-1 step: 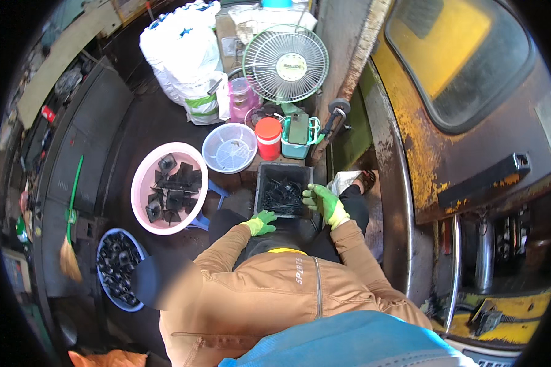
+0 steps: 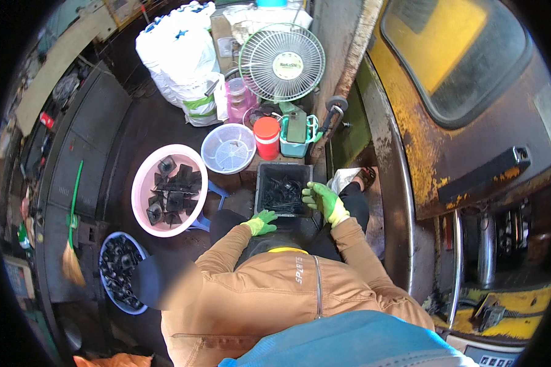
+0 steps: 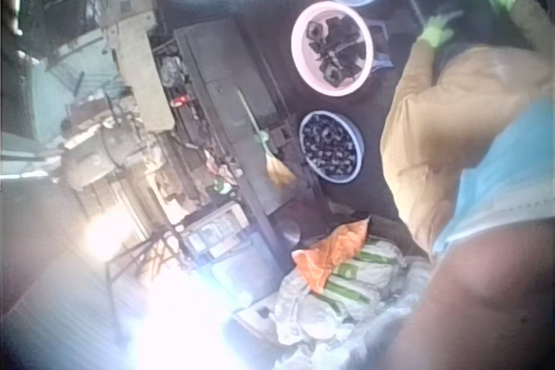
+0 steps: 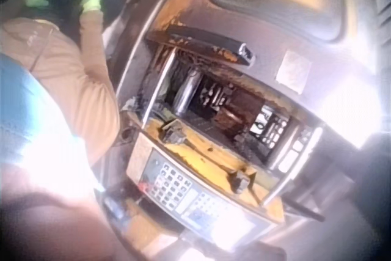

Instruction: The person sorts small black plastic parts from a black crate into a pink basin, handling them one at a time. They also open and close the machine door and briefly adjust the camera strap.

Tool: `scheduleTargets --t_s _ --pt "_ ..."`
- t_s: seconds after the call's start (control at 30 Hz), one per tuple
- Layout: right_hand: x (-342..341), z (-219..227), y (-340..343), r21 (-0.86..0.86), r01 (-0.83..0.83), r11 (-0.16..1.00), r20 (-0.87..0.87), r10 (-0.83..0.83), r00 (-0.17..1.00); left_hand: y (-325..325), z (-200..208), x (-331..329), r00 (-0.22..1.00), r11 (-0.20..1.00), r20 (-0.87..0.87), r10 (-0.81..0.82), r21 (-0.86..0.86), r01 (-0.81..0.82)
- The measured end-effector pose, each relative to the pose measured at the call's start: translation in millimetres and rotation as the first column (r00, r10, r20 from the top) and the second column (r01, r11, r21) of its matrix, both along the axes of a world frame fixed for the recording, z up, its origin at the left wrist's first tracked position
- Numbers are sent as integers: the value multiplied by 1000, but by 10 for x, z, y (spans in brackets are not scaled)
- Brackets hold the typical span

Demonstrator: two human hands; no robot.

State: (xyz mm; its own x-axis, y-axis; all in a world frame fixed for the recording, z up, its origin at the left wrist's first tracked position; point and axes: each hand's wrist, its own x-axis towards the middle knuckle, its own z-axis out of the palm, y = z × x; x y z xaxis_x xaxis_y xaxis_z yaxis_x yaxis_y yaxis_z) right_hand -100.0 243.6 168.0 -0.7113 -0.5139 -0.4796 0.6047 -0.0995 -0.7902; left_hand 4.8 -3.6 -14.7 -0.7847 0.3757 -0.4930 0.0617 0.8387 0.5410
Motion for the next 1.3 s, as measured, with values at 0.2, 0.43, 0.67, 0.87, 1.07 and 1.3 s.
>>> scheduleTargets --t_s 0.2,0.43,0.67,0.87,1.07,1.3 --pt "-27 -43 -1 -27 22 999 5 -22 1000 -25 16 -20 991 993 -66 -117 -42 114" --pt "-11 -79 -1 -27 47 999 12 -46 999 -21 90 -6 998 997 -64 -26 66 30" --pt "1 -21 -30 70 55 996 -17 -54 998 -67 -95 -66 991 992 -50 -125 -34 124" --pt "10 23 -25 132 32 991 -75 -22 997 -33 -73 -76 1000 999 -4 -26 33 26" --pt "8 -31 -37 123 48 991 -77 -39 996 -44 -61 -59 999 999 -38 -22 33 23" --pt "1 -30 -24 108 19 994 -89 -9 996 -70 -144 -81 997 997 -39 -62 32 64"
